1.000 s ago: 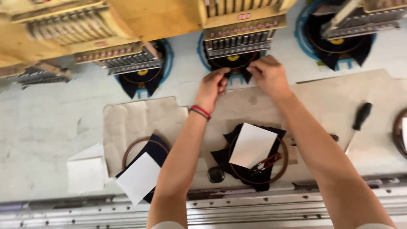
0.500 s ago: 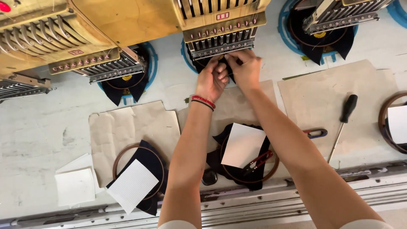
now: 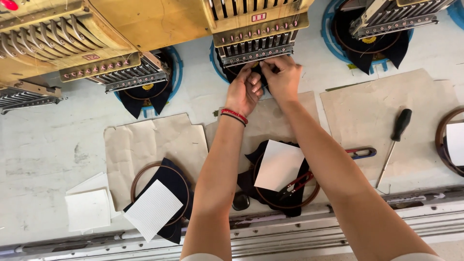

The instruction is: Threading an industrial embroidery machine and preparing fabric hoops for production.

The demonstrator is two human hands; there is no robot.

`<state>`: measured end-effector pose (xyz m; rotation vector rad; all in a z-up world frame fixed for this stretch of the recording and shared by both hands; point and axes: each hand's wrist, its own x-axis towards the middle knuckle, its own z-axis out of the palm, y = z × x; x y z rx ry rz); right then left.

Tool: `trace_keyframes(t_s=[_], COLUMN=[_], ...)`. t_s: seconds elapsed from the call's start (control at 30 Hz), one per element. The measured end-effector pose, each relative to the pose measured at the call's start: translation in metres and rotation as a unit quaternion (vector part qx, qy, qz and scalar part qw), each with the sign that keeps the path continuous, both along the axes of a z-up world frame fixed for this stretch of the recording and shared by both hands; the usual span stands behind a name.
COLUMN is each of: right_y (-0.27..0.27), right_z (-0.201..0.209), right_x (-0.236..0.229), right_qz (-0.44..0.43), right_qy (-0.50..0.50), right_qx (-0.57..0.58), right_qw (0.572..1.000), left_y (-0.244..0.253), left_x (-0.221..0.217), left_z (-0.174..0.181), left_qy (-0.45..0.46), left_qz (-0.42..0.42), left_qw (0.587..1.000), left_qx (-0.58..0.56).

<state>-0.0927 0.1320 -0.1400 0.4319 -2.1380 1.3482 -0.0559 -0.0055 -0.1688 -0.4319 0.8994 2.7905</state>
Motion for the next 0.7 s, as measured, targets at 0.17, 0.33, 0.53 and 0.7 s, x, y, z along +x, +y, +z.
trace_keyframes(t_s=[0.17, 0.33, 0.53, 0.7], right_y=[0.0, 0.0, 0.0, -0.001], right_z=[0.0, 0.004, 0.012, 0.021], right_x=[0.001, 0.003, 0.008, 0.012], right_qz=[0.0, -0.002, 0.0, -0.003], right_qy=[-0.006, -0.002, -0.009, 0.007], right_qx=[0.002, 0.006, 0.01, 0.006], right_qw=[1.0, 1.0, 1.0, 1.0], left_y=[0.001, 0.001, 0.001, 0.001], left_x=[-0.001, 0.0, -0.001, -0.003], left_z=[0.001, 0.005, 0.004, 0.001], left_qy=[-0.004, -0.006, -0.01, -0.008], left_qz=[-0.001, 0.001, 0.0, 0.0], left_qw=[1.0, 1.0, 1.0, 1.0], left_qx=[-0.006, -0.01, -0.011, -0.01])
